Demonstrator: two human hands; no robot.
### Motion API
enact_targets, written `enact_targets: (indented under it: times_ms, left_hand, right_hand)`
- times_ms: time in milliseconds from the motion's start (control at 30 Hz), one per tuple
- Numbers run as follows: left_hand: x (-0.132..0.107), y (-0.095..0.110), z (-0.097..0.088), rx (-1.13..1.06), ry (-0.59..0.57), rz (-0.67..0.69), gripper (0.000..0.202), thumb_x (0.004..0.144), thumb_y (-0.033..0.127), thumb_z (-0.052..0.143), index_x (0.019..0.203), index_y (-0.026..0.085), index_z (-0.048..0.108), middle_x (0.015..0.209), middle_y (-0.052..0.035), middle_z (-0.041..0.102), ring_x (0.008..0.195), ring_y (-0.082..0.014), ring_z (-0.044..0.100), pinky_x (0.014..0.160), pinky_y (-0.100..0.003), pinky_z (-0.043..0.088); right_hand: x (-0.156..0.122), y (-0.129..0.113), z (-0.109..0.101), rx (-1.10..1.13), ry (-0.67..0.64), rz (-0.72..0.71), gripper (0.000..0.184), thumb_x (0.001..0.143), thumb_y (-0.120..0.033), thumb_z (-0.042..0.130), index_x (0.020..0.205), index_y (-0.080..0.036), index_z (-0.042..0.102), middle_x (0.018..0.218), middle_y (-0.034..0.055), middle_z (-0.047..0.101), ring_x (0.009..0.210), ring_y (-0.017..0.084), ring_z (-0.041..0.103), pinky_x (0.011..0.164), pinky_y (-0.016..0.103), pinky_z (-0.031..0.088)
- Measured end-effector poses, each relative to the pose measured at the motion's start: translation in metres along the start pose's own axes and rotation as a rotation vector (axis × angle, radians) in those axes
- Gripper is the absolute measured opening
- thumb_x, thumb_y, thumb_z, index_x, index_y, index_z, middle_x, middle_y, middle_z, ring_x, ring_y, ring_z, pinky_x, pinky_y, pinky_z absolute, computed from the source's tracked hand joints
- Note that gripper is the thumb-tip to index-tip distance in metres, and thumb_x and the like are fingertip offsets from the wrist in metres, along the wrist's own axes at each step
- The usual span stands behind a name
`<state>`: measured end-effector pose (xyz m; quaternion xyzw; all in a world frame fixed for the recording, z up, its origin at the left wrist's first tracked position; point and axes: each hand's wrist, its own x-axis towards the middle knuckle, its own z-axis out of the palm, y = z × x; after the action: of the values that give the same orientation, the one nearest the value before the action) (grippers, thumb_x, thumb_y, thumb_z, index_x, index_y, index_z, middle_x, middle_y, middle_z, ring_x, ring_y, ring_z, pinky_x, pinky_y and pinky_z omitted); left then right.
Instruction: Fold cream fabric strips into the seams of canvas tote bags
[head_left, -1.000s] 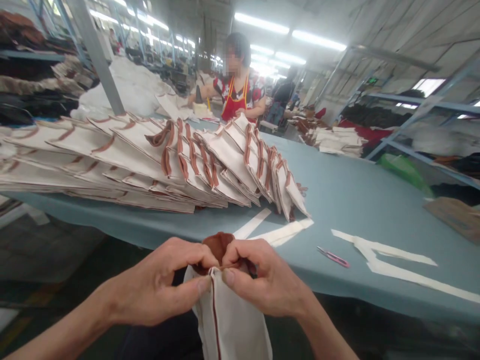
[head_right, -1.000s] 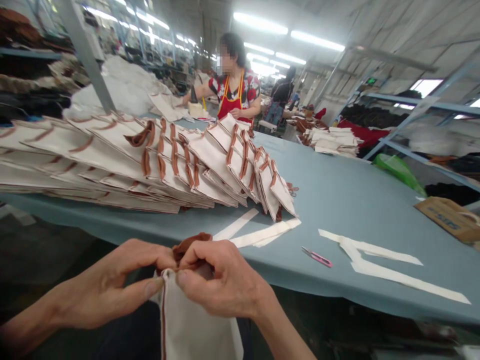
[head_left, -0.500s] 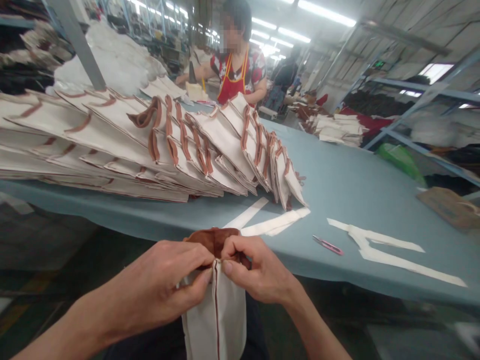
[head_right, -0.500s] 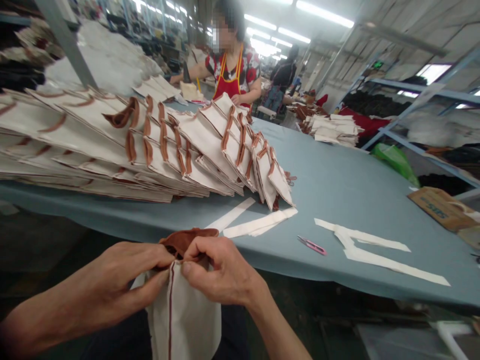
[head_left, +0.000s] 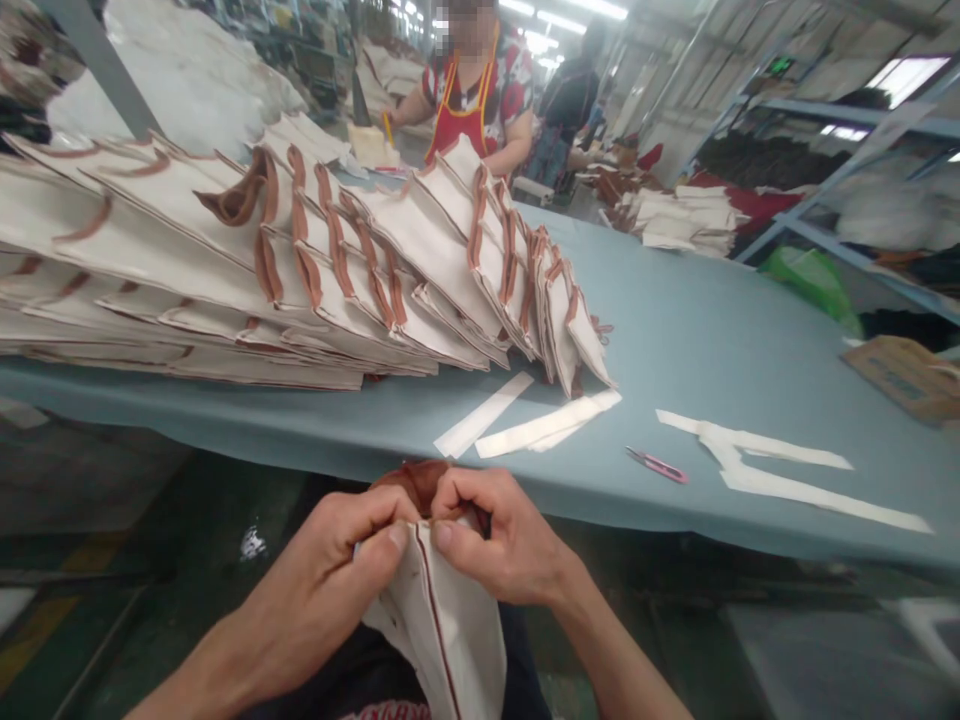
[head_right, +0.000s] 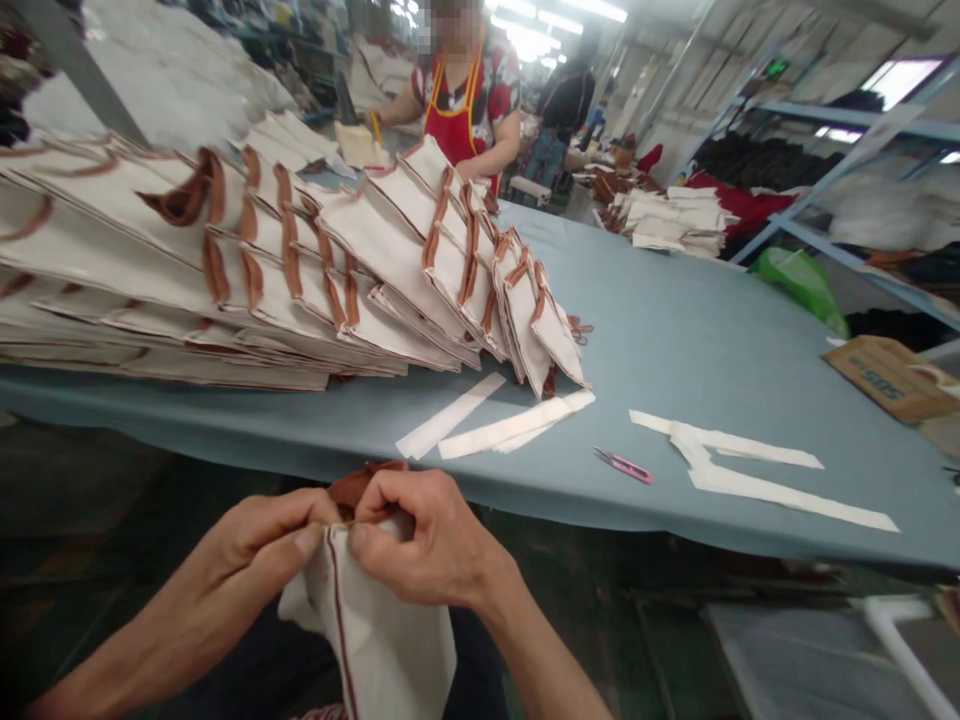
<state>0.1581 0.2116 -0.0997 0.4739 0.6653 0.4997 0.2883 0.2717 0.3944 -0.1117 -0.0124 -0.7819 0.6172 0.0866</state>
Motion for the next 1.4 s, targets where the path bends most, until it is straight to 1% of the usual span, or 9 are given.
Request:
enact_targets:
  times_ms: [133, 300, 567, 733, 833, 967, 1133, 1300, 1400]
  left_hand:
    - [-0.008, -0.001, 0.012, 0.017, 0.000, -0.032, 0.041, 0.110, 0.031, 0.040, 0.073, 0.022, 0.057, 0.066, 0.0060, 0.051, 0.057, -0.0110, 0.051, 0.054, -0.021, 0.040]
    - [-0.020, -0.004, 0.011, 0.028, -0.029, -0.069, 0.043, 0.112, 0.035, 0.040, 0.075, 0.022, 0.058, 0.067, 0.0060, 0.053, 0.060, -0.0115, 0.052, 0.058, -0.022, 0.040]
    - [-0.030, -0.002, 0.012, 0.074, 0.014, -0.072, 0.042, 0.110, 0.034, 0.045, 0.074, 0.022, 0.061, 0.071, 0.0047, 0.064, 0.064, -0.0130, 0.055, 0.064, -0.025, 0.041]
    - [-0.029, -0.004, 0.016, -0.057, 0.000, -0.115, 0.046, 0.112, 0.040, 0.045, 0.073, 0.022, 0.063, 0.069, 0.0046, 0.064, 0.061, -0.0130, 0.049, 0.060, -0.025, 0.039]
    - [-0.028, -0.004, 0.017, -0.128, -0.004, -0.127, 0.045, 0.112, 0.038, 0.045, 0.075, 0.022, 0.065, 0.069, 0.0049, 0.065, 0.064, -0.0129, 0.052, 0.062, -0.024, 0.040]
    - [-0.030, -0.005, 0.016, -0.178, -0.027, -0.122, 0.044, 0.111, 0.039, 0.046, 0.076, 0.021, 0.065, 0.067, 0.0048, 0.063, 0.062, -0.0130, 0.051, 0.060, -0.024, 0.040]
    - [-0.033, -0.007, 0.016, -0.084, -0.012, -0.137, 0.045, 0.110, 0.039, 0.045, 0.072, 0.021, 0.061, 0.066, 0.0051, 0.055, 0.061, -0.0128, 0.048, 0.059, -0.025, 0.036]
    - [-0.032, -0.002, 0.018, 0.010, -0.046, -0.145, 0.042, 0.109, 0.036, 0.041, 0.072, 0.022, 0.056, 0.066, 0.0055, 0.053, 0.060, -0.0123, 0.048, 0.058, -0.026, 0.035]
    - [-0.027, 0.005, 0.019, 0.077, -0.036, -0.068, 0.041, 0.107, 0.033, 0.041, 0.069, 0.021, 0.051, 0.063, 0.0070, 0.048, 0.056, -0.0104, 0.043, 0.055, -0.026, 0.031]
  right_hand:
    - [-0.010, 0.002, 0.004, -0.010, 0.006, -0.032, 0.012, 0.080, -0.023, 0.065, 0.072, -0.023, 0.056, 0.066, -0.0068, 0.050, 0.058, 0.011, 0.040, 0.059, 0.025, 0.033]
    - [-0.016, -0.011, 0.006, 0.011, -0.031, -0.012, 0.011, 0.080, -0.027, 0.067, 0.076, -0.022, 0.058, 0.070, -0.0062, 0.054, 0.062, 0.011, 0.044, 0.067, 0.027, 0.040]
    - [-0.015, -0.015, 0.004, 0.033, -0.100, 0.055, 0.042, 0.085, -0.051, 0.086, 0.075, -0.022, 0.058, 0.067, -0.0080, 0.052, 0.059, 0.010, 0.041, 0.058, 0.025, 0.034]
    - [-0.017, -0.005, 0.004, 0.185, -0.177, 0.140, 0.060, 0.084, -0.072, 0.089, 0.076, -0.021, 0.059, 0.067, -0.0079, 0.051, 0.059, 0.010, 0.039, 0.055, 0.025, 0.031]
    - [-0.018, 0.000, 0.005, 0.262, -0.210, 0.200, 0.062, 0.081, -0.074, 0.091, 0.077, -0.021, 0.059, 0.067, -0.0077, 0.051, 0.059, 0.009, 0.038, 0.054, 0.024, 0.029]
    - [-0.019, 0.001, 0.007, 0.313, -0.215, 0.207, 0.060, 0.081, -0.070, 0.093, 0.077, -0.021, 0.060, 0.067, -0.0078, 0.050, 0.059, 0.009, 0.038, 0.052, 0.023, 0.029]
    - [-0.021, -0.006, 0.007, 0.239, -0.201, 0.183, 0.054, 0.087, -0.065, 0.089, 0.076, -0.021, 0.060, 0.066, -0.0084, 0.050, 0.056, 0.009, 0.037, 0.051, 0.024, 0.029]
    - [-0.026, -0.033, 0.000, -0.144, -0.038, 0.054, 0.010, 0.081, -0.024, 0.078, 0.082, -0.022, 0.068, 0.075, -0.0034, 0.071, 0.066, 0.013, 0.057, 0.064, 0.026, 0.044]
    - [-0.027, -0.051, -0.004, -0.316, -0.031, 0.012, 0.009, 0.077, -0.018, 0.071, 0.084, -0.023, 0.070, 0.081, -0.0002, 0.077, 0.073, 0.017, 0.066, 0.073, 0.029, 0.050]
